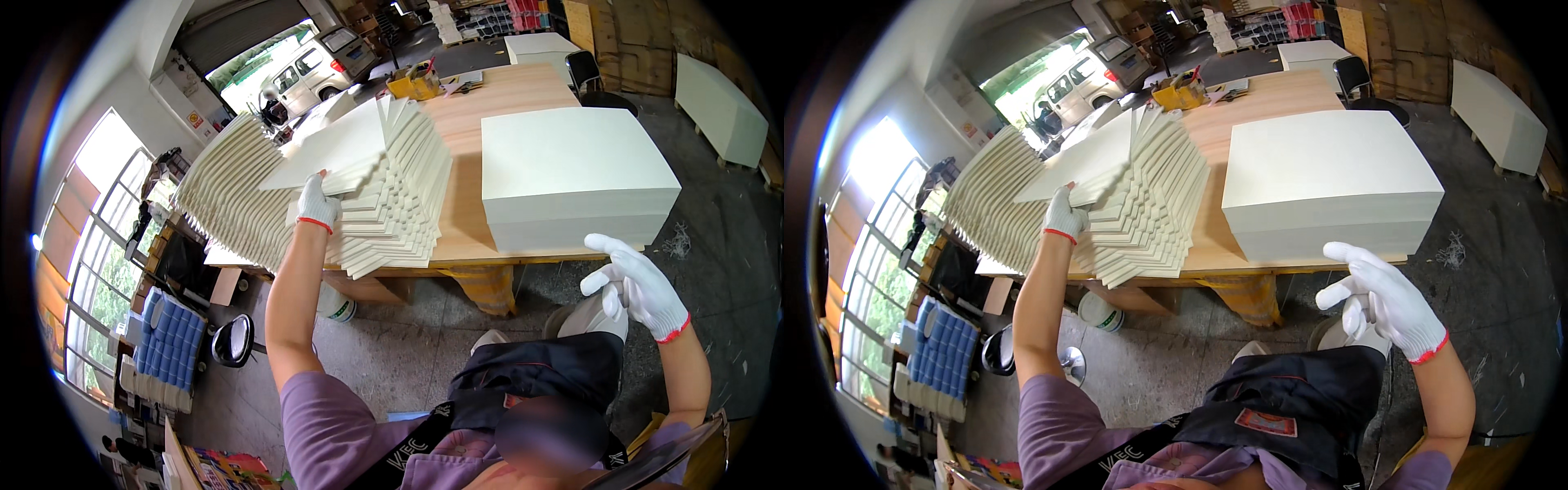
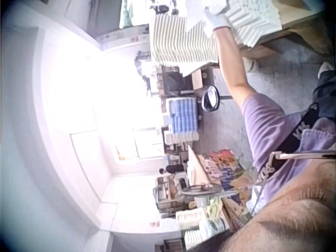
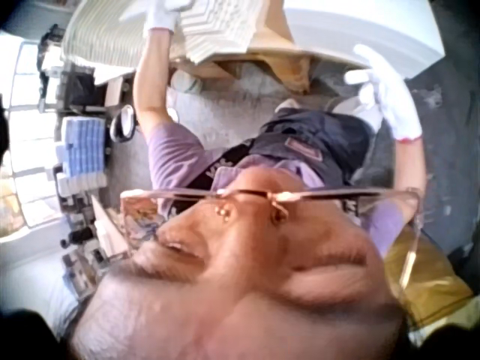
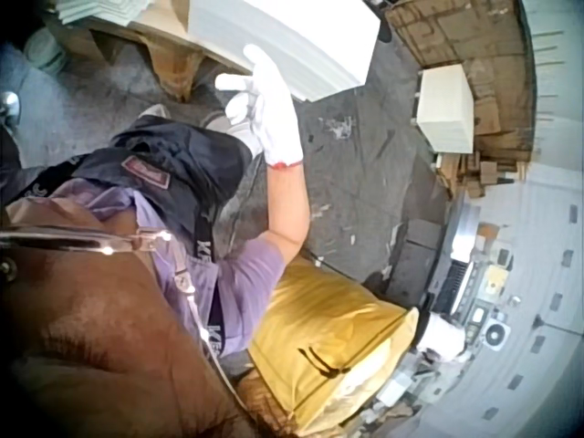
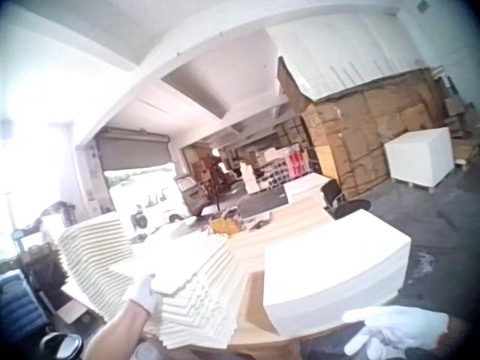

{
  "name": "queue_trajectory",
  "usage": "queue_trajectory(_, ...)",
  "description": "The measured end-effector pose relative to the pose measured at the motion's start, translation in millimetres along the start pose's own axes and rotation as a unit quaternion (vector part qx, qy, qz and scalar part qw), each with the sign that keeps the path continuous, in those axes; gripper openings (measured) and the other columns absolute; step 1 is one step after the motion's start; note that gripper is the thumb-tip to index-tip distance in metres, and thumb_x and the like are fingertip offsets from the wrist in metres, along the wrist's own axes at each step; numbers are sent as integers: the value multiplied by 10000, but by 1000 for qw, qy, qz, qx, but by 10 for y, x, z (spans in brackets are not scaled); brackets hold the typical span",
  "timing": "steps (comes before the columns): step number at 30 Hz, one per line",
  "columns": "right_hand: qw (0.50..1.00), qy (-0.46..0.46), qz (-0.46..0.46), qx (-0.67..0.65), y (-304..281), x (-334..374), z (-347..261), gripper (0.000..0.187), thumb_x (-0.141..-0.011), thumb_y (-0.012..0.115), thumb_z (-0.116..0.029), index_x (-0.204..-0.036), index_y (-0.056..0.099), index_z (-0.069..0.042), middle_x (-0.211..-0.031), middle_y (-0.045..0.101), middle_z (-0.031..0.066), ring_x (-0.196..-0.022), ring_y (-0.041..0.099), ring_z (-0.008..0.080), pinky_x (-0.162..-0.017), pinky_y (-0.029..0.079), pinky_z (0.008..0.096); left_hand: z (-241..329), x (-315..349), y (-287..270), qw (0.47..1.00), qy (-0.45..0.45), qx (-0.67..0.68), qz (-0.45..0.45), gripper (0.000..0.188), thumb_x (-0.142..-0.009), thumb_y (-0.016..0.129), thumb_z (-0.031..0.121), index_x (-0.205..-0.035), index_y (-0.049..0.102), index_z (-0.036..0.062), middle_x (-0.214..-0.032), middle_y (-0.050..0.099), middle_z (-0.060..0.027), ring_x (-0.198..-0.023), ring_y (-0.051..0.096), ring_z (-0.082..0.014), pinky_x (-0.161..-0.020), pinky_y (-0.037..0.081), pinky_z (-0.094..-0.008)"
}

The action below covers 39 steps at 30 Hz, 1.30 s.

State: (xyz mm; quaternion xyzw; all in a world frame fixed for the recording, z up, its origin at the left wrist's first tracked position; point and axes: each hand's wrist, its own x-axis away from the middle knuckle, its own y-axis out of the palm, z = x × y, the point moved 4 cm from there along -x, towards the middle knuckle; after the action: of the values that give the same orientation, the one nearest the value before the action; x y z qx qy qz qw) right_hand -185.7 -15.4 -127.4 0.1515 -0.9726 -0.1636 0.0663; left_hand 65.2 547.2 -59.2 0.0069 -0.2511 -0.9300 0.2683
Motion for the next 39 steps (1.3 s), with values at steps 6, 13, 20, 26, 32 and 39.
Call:
queue_trajectory(6,1000,6,14,-16,-121,-82,102,492,-1113,462,-335,-1519,485,-57,-998,769,205,-581,686,161,-499,544,270,-118,-58,-8,996,0,88,-24,241,-973,667,100,-1206,640,44,-1228,649,-116,-1087,668,-304,-892,609,-422)
queue_trajectory(13,999,10,20,-27,-154,-125,142,460,-1119,453,-314,-1497,512,-59,-985,776,187,-583,686,153,-493,514,247,32,51,4,986,-60,121,-100,274,-1003,640,81,-1264,582,20,-1322,640,-167,-1254,612,-380,-995,593,-500)
queue_trajectory(20,996,-17,84,26,-541,82,213,452,-1105,470,-329,-1436,572,-39,-983,767,186,-580,664,142,-493,514,240,26,1145,-340,966,-47,206,-150,343,-1054,602,216,-1300,527,-11,-1455,554,-178,-1369,518,-366,-1127,466,-525)
queue_trajectory(26,946,-152,266,106,-1435,213,-213,322,-1089,542,-340,-1217,663,-71,-872,710,82,-555,558,84,-466,408,233,-881,2448,590,852,297,-115,-416,557,-997,611,100,-1530,463,35,-1569,498,-196,-1449,490,-332,-1206,393,-514)
queue_trajectory(32,729,-80,503,457,-1984,-52,-674,598,-1001,529,-637,-1081,656,-58,-930,717,142,-825,676,274,-739,501,372,-1627,3281,2647,504,569,-351,-547,390,-964,642,201,-1346,690,136,-1378,670,-107,-1309,612,-298,-1101,474,-395)
queue_trajectory(39,576,-103,411,699,-1783,-229,-991,589,-989,505,-661,-935,678,-101,-906,709,144,-858,701,349,-774,541,458,-2544,3069,3974,466,352,-539,-607,327,-958,676,268,-1265,755,185,-1220,693,-115,-1132,671,-264,-965,518,-367)
